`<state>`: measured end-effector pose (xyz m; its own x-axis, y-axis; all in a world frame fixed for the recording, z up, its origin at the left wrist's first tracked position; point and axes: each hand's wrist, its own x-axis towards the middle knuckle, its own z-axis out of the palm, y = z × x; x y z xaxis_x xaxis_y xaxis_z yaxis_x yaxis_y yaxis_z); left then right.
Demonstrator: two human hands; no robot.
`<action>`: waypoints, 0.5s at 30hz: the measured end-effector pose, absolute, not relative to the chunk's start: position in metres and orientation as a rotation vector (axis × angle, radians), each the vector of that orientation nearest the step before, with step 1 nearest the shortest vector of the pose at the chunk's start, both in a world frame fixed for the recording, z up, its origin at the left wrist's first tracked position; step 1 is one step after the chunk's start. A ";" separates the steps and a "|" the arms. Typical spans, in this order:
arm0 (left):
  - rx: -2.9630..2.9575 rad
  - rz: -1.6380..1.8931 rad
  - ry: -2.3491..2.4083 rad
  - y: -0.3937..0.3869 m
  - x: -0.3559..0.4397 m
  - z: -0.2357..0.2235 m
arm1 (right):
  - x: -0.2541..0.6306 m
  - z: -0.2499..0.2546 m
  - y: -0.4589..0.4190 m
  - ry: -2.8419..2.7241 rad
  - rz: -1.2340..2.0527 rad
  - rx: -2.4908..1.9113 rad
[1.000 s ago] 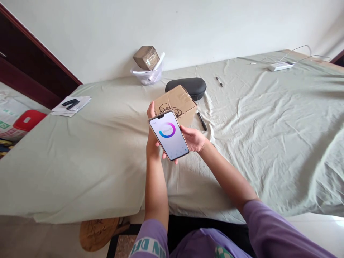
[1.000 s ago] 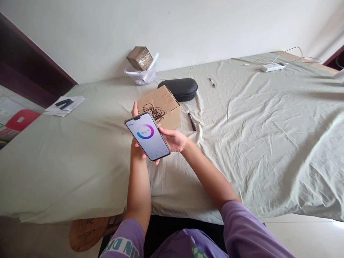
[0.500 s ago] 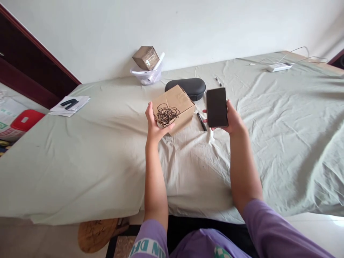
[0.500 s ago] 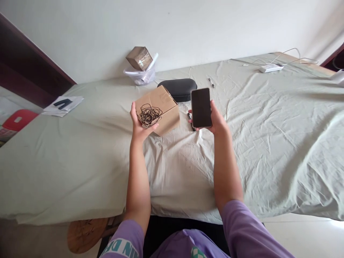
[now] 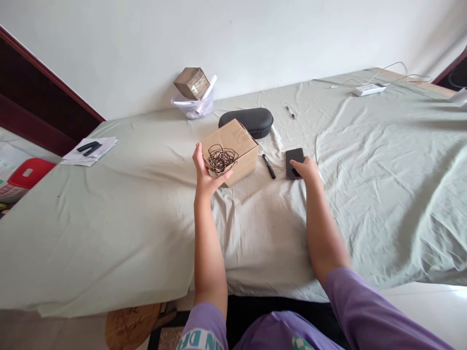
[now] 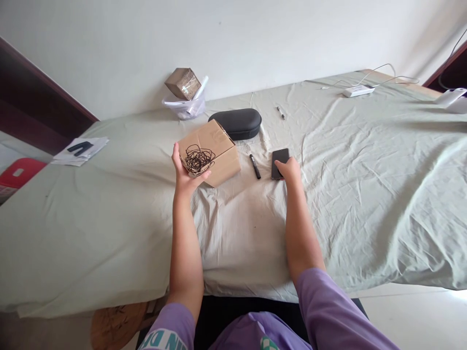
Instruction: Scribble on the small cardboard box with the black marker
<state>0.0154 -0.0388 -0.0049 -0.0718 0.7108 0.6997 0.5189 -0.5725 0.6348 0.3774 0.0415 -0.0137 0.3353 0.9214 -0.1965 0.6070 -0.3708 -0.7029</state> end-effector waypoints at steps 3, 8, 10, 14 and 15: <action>1.971 1.766 1.347 -0.038 0.017 -0.005 | 0.367 -0.008 0.039 -1.480 0.668 -2.171; 1.976 1.709 1.356 -0.041 0.018 -0.003 | 0.347 -0.005 0.036 -1.856 0.624 -2.068; 1.995 1.702 1.358 -0.042 0.018 -0.002 | 0.337 -0.007 0.035 -1.994 0.602 -1.996; 2.054 1.695 1.347 -0.044 0.020 0.001 | 0.310 -0.012 0.030 -2.136 0.569 -1.934; 2.072 1.685 1.343 -0.045 0.021 0.003 | 0.304 -0.013 0.028 -2.162 0.557 -1.908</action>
